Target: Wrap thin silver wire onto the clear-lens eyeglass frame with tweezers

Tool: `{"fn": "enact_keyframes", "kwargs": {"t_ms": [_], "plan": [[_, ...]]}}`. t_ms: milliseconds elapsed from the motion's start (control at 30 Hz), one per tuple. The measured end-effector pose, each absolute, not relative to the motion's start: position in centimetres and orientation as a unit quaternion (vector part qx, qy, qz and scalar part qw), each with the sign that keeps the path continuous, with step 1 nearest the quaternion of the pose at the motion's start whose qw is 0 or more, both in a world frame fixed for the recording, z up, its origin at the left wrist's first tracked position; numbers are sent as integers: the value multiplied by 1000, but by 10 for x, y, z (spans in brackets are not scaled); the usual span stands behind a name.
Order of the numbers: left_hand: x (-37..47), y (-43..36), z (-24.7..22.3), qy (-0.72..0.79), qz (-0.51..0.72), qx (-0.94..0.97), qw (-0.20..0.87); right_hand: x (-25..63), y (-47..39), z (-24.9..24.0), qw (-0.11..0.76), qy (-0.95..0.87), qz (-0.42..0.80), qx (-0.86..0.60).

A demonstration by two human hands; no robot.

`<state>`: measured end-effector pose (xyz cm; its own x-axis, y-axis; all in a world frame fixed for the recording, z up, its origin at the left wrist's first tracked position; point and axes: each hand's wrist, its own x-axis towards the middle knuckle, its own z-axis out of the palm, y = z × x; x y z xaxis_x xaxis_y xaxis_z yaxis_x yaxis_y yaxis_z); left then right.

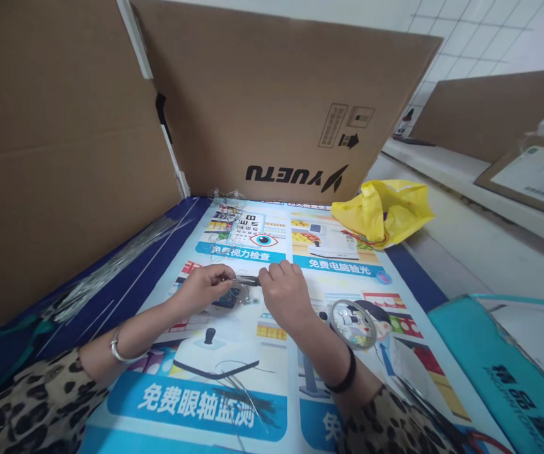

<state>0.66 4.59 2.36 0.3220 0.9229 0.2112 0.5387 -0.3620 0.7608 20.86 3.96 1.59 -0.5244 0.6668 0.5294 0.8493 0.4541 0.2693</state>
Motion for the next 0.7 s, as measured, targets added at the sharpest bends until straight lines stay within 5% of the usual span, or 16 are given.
{"fn": "enact_keyframes", "kwargs": {"t_ms": [400, 700], "plan": [[8, 47, 23, 463, 311, 771, 308, 206, 39, 18, 198, -848, -252, -422], [9, 44, 24, 467, 313, 778, 279, 194, 30, 19, 140, -807, -123, -560]]}}
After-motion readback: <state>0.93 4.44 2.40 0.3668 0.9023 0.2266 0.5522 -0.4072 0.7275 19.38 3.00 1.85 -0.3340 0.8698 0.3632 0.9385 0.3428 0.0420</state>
